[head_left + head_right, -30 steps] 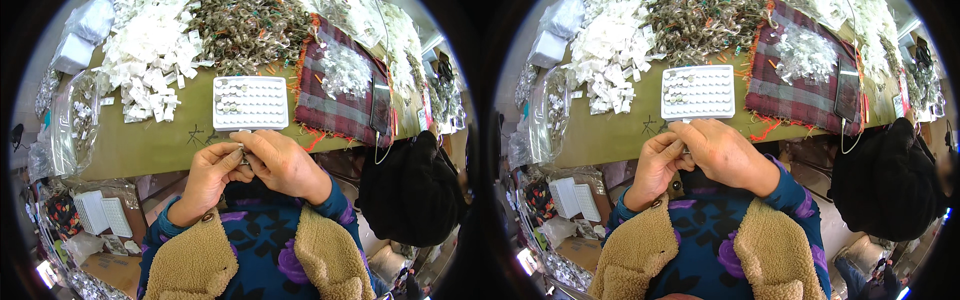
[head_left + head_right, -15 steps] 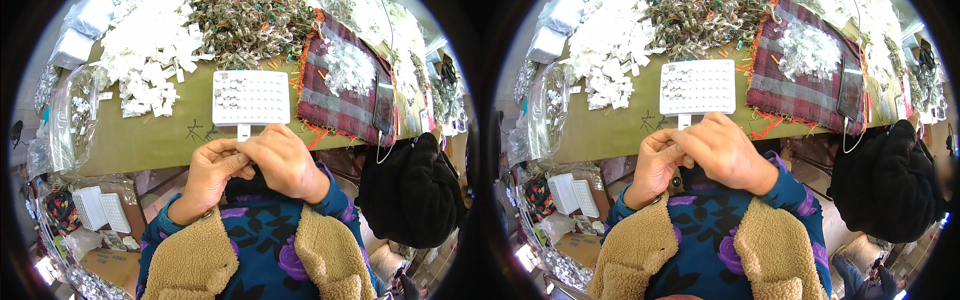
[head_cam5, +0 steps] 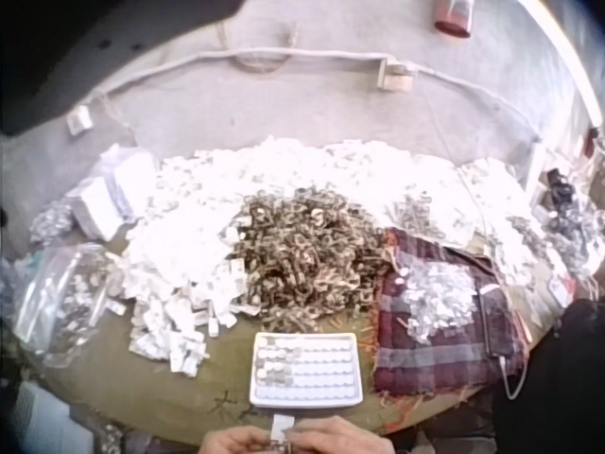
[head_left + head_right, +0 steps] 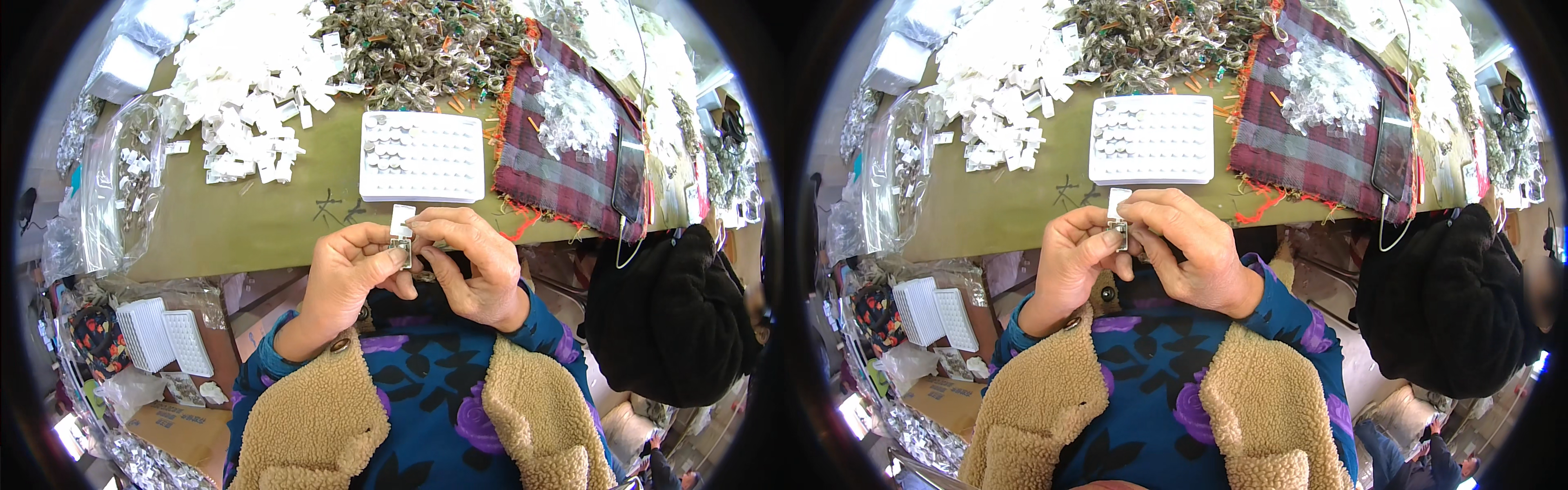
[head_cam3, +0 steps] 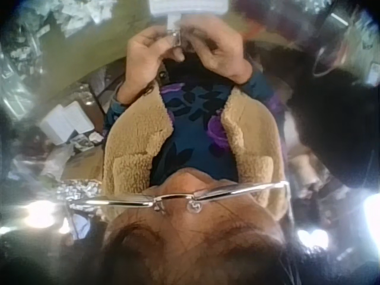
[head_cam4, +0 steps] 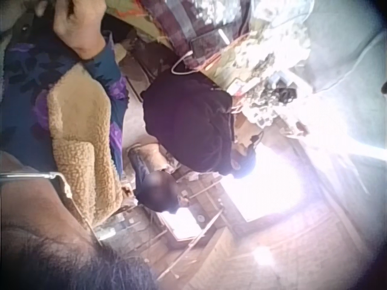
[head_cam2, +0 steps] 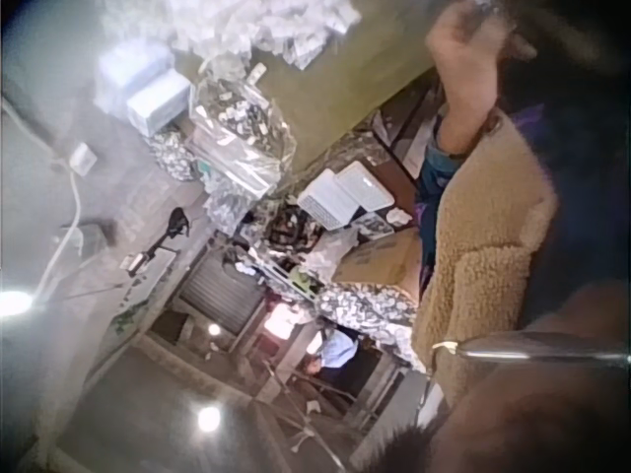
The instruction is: The person repeatedly picks small white rectangular electronic components and metallic circular parts from a table, inserts the metal part into the white component, and places the assembled unit into a white tray. The person continues this repetitive assembly cycle throughout the clip.
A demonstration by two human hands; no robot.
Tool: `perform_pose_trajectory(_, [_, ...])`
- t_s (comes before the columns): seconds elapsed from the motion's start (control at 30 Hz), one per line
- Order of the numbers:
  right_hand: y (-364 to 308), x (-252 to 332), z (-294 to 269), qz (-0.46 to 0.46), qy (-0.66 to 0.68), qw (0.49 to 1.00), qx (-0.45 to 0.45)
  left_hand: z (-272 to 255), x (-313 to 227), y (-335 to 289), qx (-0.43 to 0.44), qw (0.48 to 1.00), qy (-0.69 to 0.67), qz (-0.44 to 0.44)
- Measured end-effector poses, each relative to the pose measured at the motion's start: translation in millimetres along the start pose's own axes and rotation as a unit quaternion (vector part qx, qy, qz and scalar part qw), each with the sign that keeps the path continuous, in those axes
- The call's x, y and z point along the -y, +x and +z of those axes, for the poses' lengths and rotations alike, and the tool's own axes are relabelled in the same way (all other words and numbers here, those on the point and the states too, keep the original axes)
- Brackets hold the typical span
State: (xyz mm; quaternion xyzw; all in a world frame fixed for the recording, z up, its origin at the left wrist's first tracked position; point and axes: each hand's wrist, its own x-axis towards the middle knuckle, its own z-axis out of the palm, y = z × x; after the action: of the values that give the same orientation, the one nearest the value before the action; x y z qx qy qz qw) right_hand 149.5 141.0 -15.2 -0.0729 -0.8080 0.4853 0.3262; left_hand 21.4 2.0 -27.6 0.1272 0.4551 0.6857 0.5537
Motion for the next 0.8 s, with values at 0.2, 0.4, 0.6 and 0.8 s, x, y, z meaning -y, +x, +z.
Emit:
perform_pose_trajectory(0.2, [-1, -4, 4, -0.003, -0.018, 0.999, 0.029, -5, 1, 1, 0.005, 0.999, -0.030, -0.015])
perform_pose_trajectory(0.4, [-2, -10, 5, -0.078, -0.073, 0.993, 0.053, -5, 0, -2, 0.001, 0.999, -0.044, -0.024])
perform_pose_trajectory(0.6, [2, -4, 2, -0.065, -0.043, 0.995, 0.064, -7, -1, -5, 0.000, 0.999, -0.039, -0.035])
perform_pose_trajectory(0.8, [22, -11, -9, 0.035, -0.139, 0.989, -0.048, -20, -7, -6, -0.031, 0.998, -0.051, 0.025])
